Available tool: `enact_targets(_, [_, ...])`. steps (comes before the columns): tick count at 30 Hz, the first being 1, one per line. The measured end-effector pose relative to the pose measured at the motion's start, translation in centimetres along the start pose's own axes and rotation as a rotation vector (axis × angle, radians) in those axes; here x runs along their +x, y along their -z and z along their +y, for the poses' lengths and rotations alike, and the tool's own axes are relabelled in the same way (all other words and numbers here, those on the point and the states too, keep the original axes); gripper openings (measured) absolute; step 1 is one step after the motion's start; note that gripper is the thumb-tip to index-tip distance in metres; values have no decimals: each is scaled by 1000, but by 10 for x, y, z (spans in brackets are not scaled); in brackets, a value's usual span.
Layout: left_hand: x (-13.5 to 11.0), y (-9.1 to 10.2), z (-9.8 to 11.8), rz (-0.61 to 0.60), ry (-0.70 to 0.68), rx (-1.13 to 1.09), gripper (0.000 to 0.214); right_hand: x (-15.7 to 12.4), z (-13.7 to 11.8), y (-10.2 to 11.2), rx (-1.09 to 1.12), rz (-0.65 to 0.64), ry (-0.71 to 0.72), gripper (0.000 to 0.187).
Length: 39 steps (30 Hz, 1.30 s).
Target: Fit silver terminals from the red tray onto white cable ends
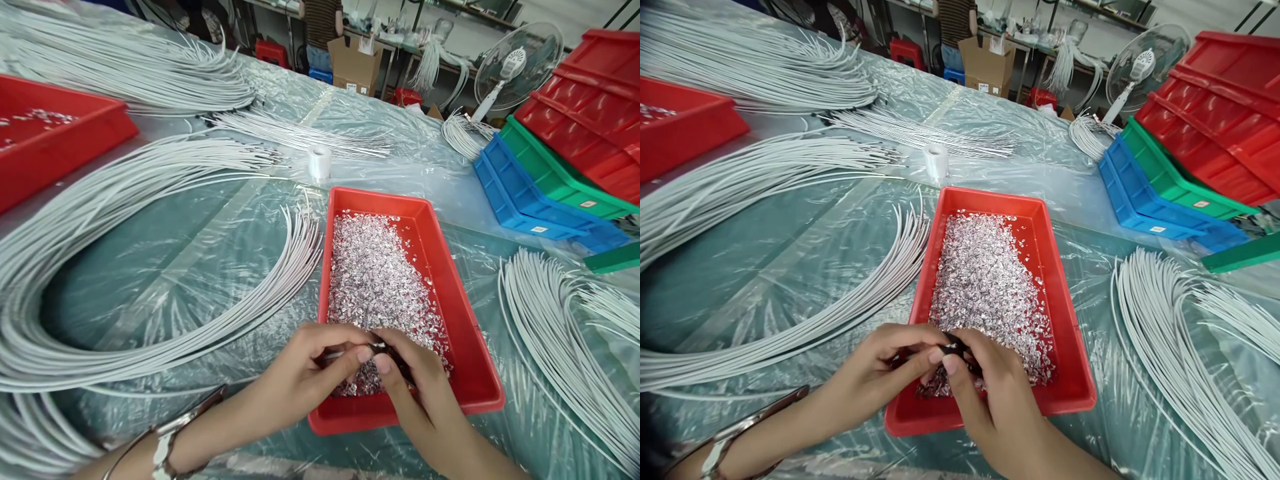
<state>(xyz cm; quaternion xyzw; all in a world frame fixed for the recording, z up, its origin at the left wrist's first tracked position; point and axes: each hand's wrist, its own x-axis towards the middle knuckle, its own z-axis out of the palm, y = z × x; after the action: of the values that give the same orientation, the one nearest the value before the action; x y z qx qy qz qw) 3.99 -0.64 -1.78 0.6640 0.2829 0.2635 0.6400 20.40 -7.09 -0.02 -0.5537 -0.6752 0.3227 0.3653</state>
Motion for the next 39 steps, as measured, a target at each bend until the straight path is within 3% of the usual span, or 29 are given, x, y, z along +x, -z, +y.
enact_targets(10, [-4, 1, 2, 39, -69, 55, 22, 0, -1, -1, 88, -12, 29, 22])
enact_targets(14, [-10, 7, 11, 65, -219, 96, 15, 5, 6, 2, 9, -34, -147, 15])
enact_targets(16, [-11, 10, 13, 103, -242, 125, 16, 8, 9, 5, -6, -86, -206, 20])
enact_targets(17, [-11, 12, 13, 133, -226, 143, 16, 9, 10, 8, 0, -37, -216, 21])
enact_targets(20, [-7, 13, 10, 150, -136, 198, 18, 7, 9, 16, 91, 43, -177, 13])
enact_targets(23, [-4, 10, 7, 47, -57, 223, 22, 4, 7, 21, 113, 58, -105, 20])
enact_targets(29, [-1, 7, 7, -84, 3, 267, 30, 2, 7, 22, -6, -49, 58, 24])
enact_targets(39, [-1, 4, 7, -96, 4, 292, 29, 2, 10, 27, -153, -104, 104, 21])
